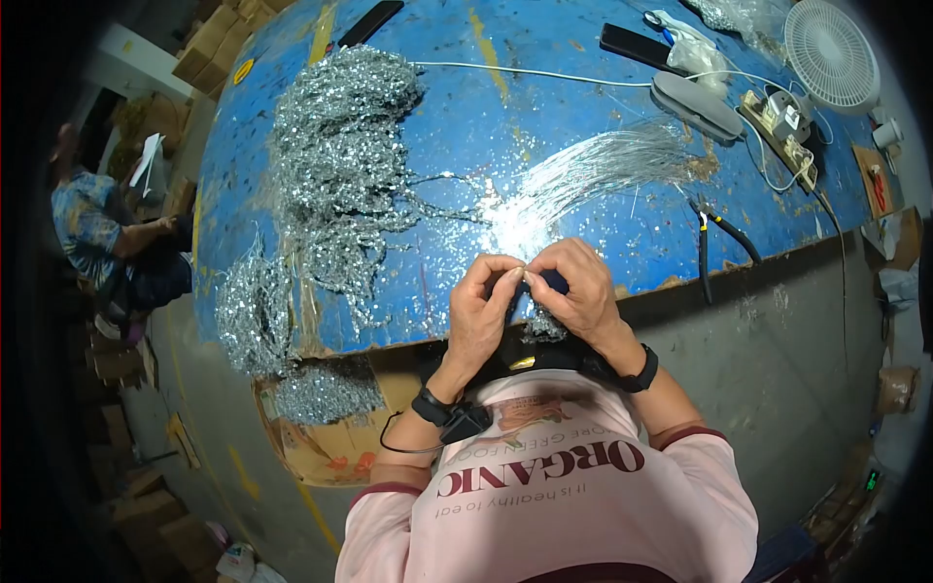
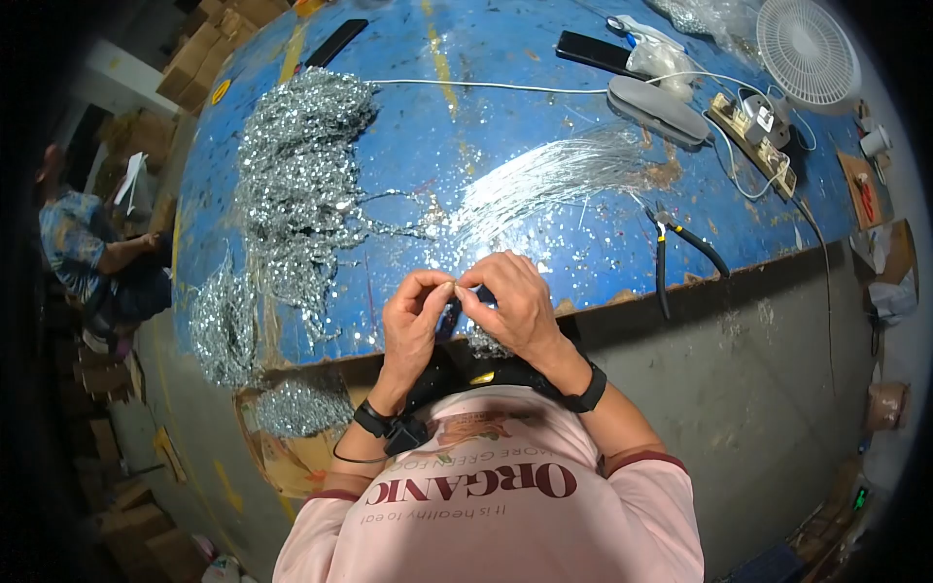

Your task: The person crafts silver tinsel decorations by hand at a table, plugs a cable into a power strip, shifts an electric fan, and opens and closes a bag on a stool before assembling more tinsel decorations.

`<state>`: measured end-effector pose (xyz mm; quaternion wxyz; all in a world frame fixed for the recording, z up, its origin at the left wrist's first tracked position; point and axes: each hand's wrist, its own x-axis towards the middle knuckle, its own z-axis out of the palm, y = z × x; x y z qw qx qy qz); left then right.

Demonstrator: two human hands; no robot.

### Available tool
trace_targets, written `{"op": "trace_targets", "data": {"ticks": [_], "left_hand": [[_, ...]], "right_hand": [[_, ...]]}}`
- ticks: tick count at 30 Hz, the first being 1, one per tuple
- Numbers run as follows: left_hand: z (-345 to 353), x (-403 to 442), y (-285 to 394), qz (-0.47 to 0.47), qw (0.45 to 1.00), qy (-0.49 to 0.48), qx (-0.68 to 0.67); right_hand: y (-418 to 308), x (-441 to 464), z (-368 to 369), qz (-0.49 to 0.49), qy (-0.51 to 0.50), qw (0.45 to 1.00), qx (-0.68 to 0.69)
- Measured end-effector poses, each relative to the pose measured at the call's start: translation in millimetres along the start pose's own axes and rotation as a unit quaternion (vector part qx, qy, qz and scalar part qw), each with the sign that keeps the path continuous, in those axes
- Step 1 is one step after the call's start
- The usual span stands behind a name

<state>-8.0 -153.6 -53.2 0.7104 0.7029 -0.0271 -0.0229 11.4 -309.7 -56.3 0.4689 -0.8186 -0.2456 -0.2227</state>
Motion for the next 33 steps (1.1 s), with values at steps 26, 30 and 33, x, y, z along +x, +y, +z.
{"op": "trace_targets", "data": {"ticks": [26,30,33], "left_hand": [[-0.4,2.0,-11.7,-0.044,0.994,0.014,-0.094],[-3.5,3.6,-9.3,-0.070,0.993,-0.005,-0.095],[-16.5,8.3,-8.2,-0.126,0.983,-0.038,-0.127]], "right_hand": [[-0.7,-7.5,0.8,0.276,-0.097,0.908,0.301],[2.5,-7.2,-0.7,0.297,-0.096,0.906,0.288],[5.3,-7.2,-1.1,0.315,-0.106,0.888,0.319]]}}
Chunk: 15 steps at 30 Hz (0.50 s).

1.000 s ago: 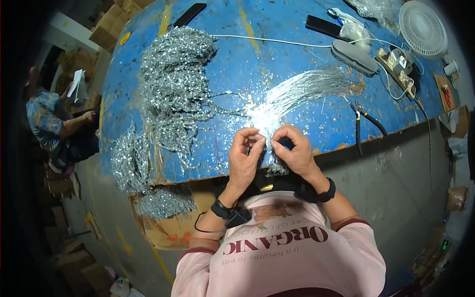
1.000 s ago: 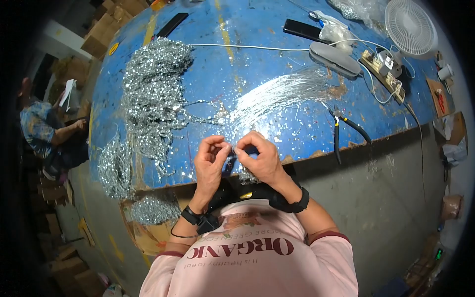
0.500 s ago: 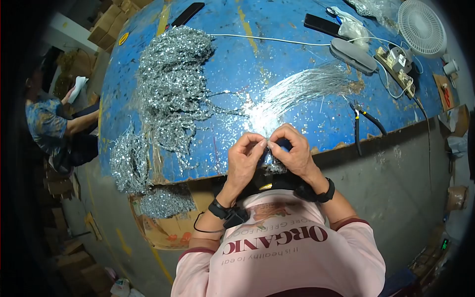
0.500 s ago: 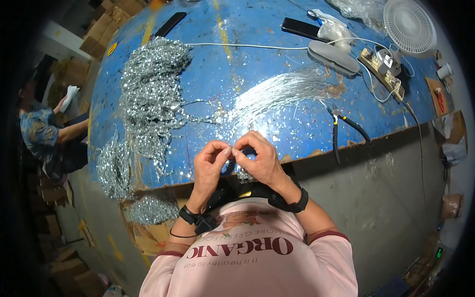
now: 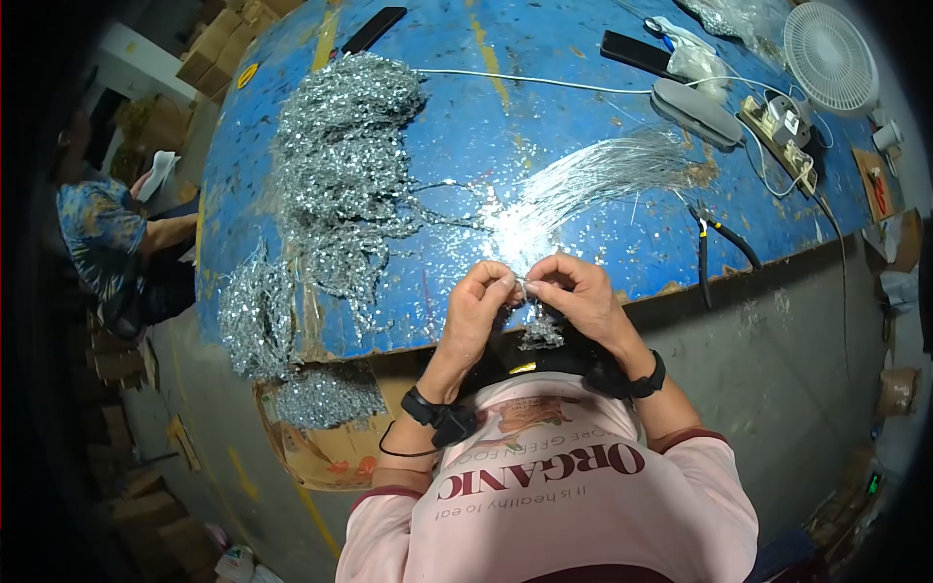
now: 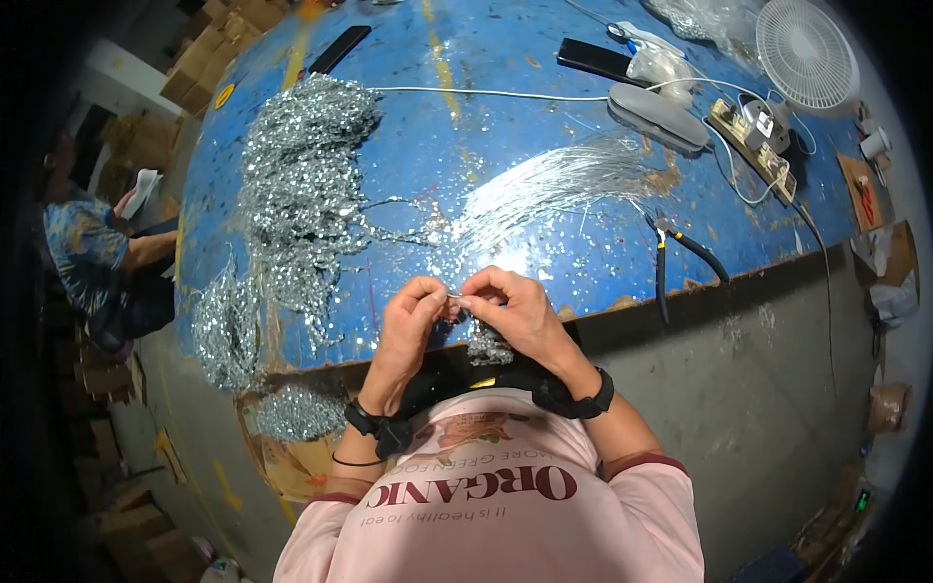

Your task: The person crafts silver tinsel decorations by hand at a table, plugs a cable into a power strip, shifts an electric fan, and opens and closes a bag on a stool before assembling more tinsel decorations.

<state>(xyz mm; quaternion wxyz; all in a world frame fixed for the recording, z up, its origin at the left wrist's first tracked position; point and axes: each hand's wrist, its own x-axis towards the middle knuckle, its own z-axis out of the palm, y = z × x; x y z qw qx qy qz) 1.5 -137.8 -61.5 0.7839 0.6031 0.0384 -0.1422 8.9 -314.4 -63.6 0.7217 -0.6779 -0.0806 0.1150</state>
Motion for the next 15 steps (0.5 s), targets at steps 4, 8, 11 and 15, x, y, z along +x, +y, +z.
{"op": "trace_targets", "data": {"ticks": [4,8,11,15], "left_hand": [[-1.6,0.0,8.9,-0.076,0.996,-0.033,-0.021],[-7.3,5.7,-8.8,0.039,0.994,-0.050,0.094],[2.3,3.5,-6.1,0.086,0.979,-0.007,0.184],[5.0,1.4,-14.9,0.082,0.988,0.009,0.130]], "right_hand": [[-1.0,-1.8,-7.3,0.033,-0.009,0.998,-0.043],[0.7,-1.5,-5.8,-0.008,0.019,0.991,-0.134],[-8.4,-3.5,-2.3,-0.035,0.022,0.992,-0.122],[-8.4,-3.5,1.8,-0.070,0.042,0.985,-0.151]]}}
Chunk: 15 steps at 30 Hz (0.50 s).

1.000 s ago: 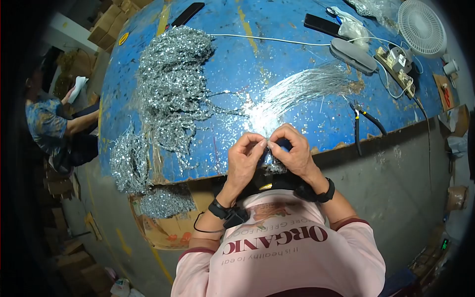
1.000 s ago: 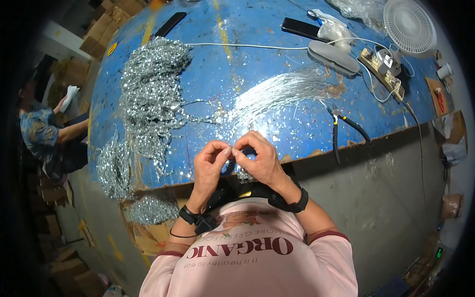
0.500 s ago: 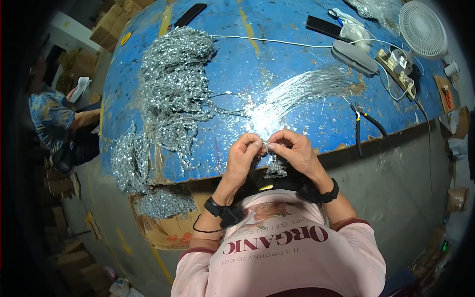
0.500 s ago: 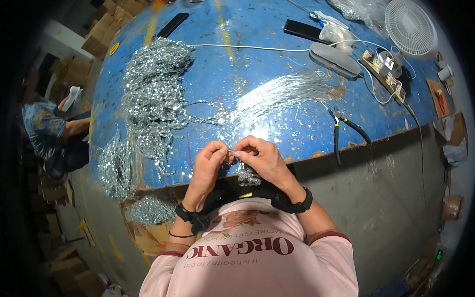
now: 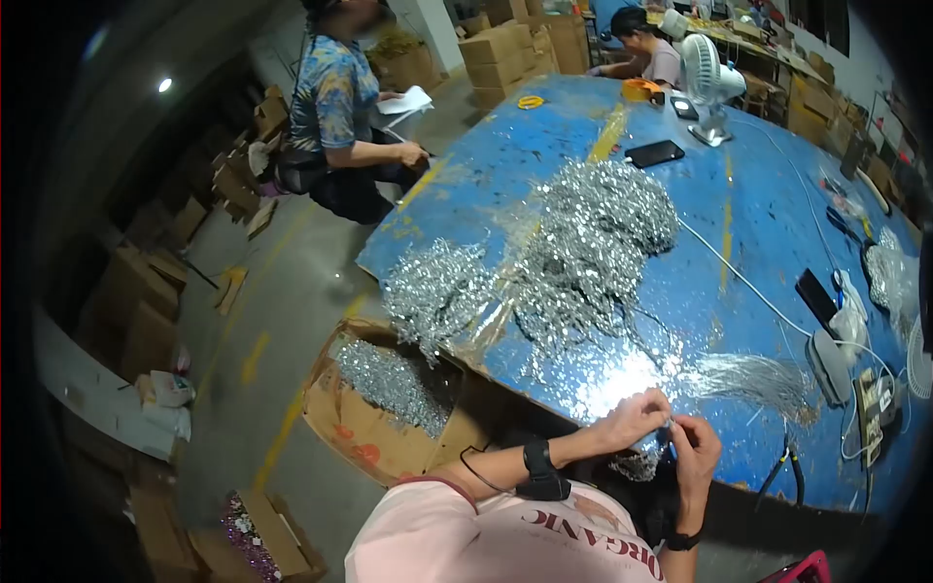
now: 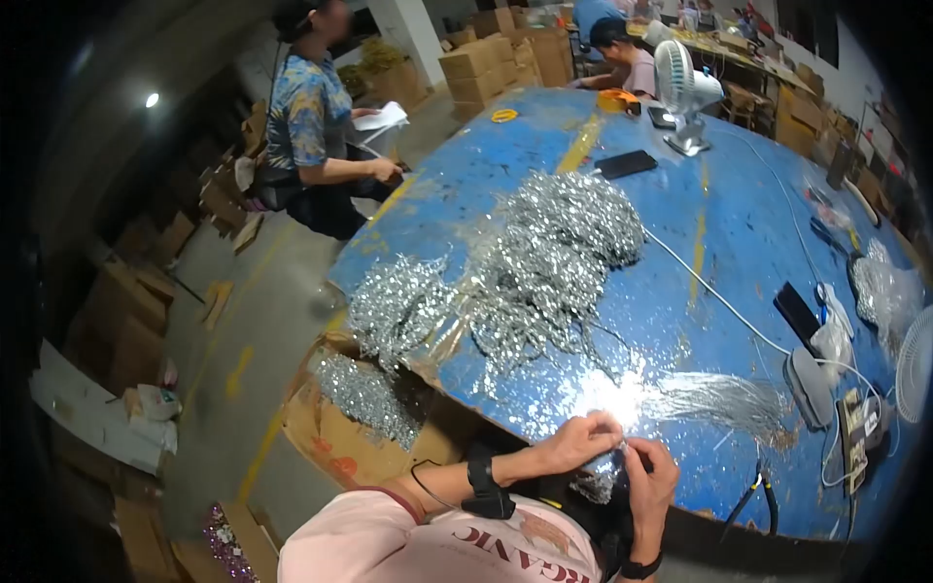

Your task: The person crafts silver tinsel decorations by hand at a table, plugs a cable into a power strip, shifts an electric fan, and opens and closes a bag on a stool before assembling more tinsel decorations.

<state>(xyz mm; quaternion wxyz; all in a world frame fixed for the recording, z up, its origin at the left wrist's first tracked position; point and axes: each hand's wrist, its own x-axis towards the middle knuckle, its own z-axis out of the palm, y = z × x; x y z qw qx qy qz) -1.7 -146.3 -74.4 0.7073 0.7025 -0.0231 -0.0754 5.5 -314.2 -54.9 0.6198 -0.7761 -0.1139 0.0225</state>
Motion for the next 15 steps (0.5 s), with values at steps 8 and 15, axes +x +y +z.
{"op": "trace_targets", "data": {"ticks": [8,15], "left_hand": [[-0.8,-4.9,-4.9,0.016,0.997,0.018,-0.073],[-5.8,-13.3,10.7,0.033,0.997,0.032,-0.063]], "right_hand": [[-12.3,1.5,3.4,-0.075,0.008,0.995,-0.073],[-11.0,-1.6,6.5,-0.084,0.004,0.993,-0.077]]}}
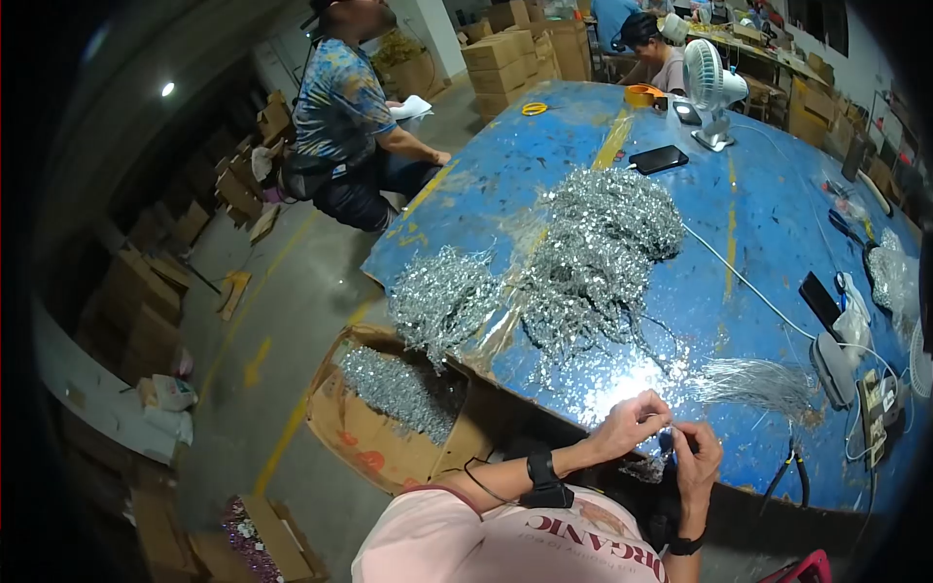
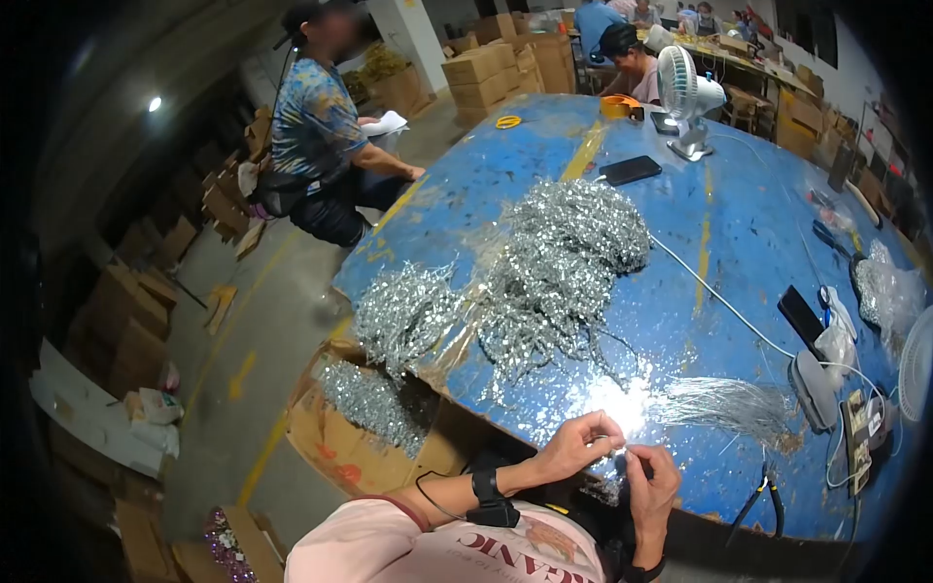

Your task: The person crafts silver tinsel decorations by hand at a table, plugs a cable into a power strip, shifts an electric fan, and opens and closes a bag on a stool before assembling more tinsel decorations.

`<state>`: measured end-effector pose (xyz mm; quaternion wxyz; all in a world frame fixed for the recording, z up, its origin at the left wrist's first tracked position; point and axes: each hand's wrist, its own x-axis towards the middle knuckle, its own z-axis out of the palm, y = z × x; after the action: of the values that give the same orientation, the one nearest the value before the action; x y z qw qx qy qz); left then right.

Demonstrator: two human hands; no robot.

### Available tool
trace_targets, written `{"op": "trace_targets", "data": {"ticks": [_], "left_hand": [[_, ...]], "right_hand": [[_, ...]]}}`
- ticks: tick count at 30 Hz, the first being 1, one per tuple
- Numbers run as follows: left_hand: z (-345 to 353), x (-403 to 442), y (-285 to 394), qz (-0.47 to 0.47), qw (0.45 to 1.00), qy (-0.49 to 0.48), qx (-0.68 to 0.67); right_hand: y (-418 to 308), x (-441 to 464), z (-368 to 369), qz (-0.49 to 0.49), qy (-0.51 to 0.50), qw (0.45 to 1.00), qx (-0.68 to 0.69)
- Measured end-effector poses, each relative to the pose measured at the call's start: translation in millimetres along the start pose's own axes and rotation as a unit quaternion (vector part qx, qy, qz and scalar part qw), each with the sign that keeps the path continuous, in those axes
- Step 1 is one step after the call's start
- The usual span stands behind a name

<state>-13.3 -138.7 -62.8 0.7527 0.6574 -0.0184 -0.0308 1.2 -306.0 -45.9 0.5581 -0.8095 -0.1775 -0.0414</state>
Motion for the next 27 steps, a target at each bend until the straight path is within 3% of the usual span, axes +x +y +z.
{"op": "trace_targets", "data": {"ticks": [2,11,16,18,21,27], "left_hand": [[-0.2,0.1,1.1,0.000,0.999,0.000,-0.038],[-8.8,-7.3,16.1,-0.026,0.999,-0.031,0.032],[-14.7,-5.2,12.2,0.042,0.995,-0.002,0.092],[-15.6,-7.0,16.3,-0.005,0.997,-0.010,0.074],[-10.2,-4.8,2.9,0.001,0.999,0.002,-0.035],[-4.5,-4.4,-5.6,-0.042,0.998,-0.035,-0.033]], "right_hand": [[-4.7,1.1,0.8,0.017,-0.007,1.000,0.015],[-8.9,-2.5,0.8,0.026,-0.010,0.999,0.015],[-8.8,-1.5,-0.1,0.022,-0.004,1.000,0.000],[-4.6,-2.9,0.3,0.018,-0.004,1.000,0.002],[-2.8,-3.3,5.6,0.025,-0.001,0.999,0.024],[-0.1,-4.3,11.6,0.023,0.008,0.999,0.039]]}}
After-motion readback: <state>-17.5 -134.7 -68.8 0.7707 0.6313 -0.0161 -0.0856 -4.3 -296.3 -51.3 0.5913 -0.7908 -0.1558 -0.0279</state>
